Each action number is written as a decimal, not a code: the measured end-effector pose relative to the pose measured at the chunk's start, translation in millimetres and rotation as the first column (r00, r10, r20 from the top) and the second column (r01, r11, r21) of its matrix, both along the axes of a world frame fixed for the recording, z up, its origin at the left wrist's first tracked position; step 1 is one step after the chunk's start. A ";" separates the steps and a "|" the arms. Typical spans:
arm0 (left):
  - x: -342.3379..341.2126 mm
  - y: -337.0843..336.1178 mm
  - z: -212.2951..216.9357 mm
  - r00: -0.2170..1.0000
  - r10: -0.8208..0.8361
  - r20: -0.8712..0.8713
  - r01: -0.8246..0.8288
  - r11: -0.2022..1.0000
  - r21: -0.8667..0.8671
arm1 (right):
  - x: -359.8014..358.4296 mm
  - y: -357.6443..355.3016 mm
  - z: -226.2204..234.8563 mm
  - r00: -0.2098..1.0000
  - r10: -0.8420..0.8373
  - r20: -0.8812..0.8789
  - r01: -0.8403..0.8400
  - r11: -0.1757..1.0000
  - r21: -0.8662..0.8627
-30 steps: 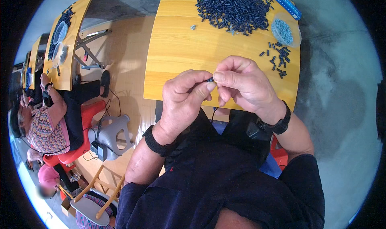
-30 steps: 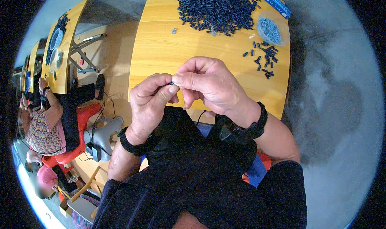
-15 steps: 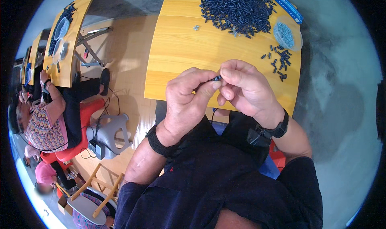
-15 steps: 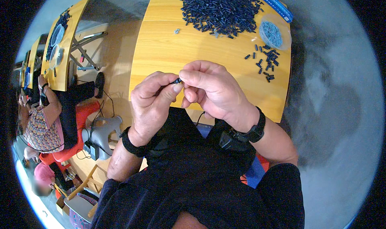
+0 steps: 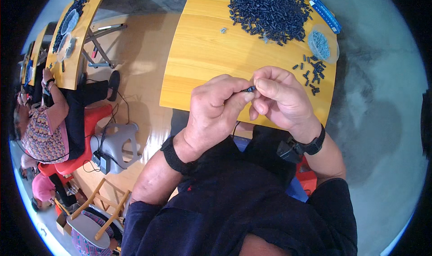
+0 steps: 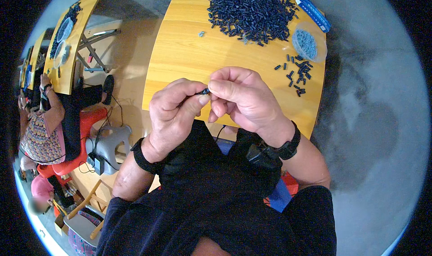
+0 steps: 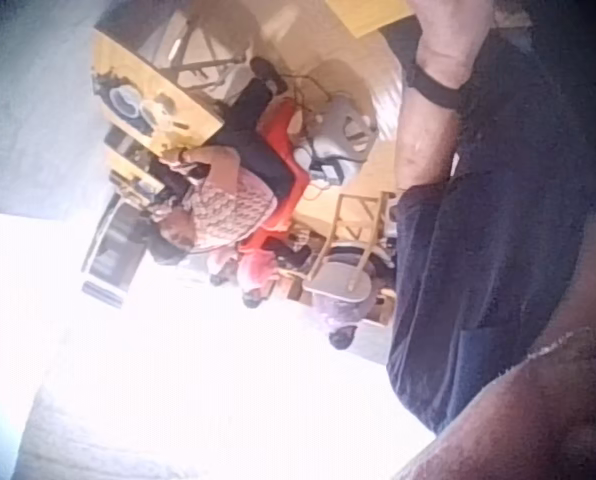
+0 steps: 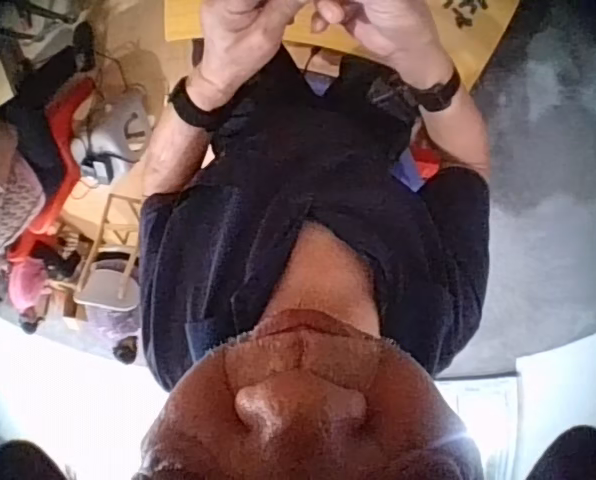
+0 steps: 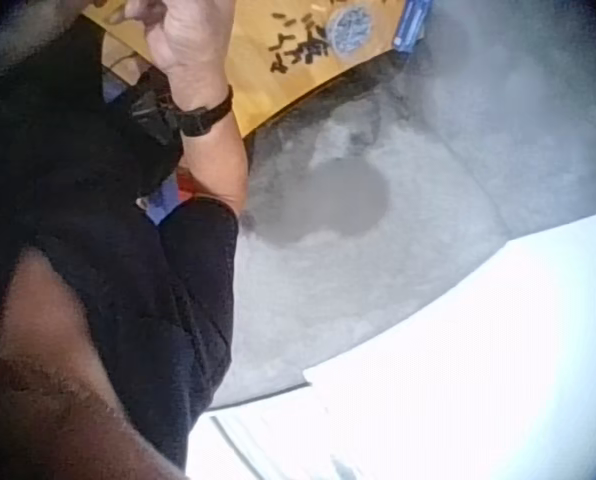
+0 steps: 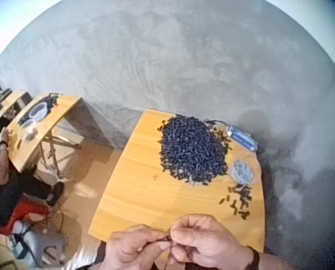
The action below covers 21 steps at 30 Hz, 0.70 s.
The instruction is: Assemble a small blue plastic component into a black housing.
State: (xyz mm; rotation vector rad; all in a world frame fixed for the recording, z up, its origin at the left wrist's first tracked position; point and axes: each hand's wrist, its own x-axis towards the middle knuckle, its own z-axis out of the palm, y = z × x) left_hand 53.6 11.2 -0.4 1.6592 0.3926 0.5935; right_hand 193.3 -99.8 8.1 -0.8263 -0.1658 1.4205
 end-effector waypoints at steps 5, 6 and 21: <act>6.6 -0.6 1.4 0.999 -0.004 0.053 0.000 0.997 0.077 | 5.2 -2.0 2.4 0.999 0.025 -0.037 -0.025 1.000 0.010; 7.9 -1.2 1.1 0.997 0.002 0.081 -0.009 0.996 0.084 | 5.5 -2.8 1.8 0.997 0.027 -0.073 -0.026 0.999 0.019; 13.3 0.4 8.5 0.993 -0.079 0.093 0.058 0.977 0.205 | 3.5 -10.5 -7.8 0.985 0.163 -0.060 -0.151 0.973 0.172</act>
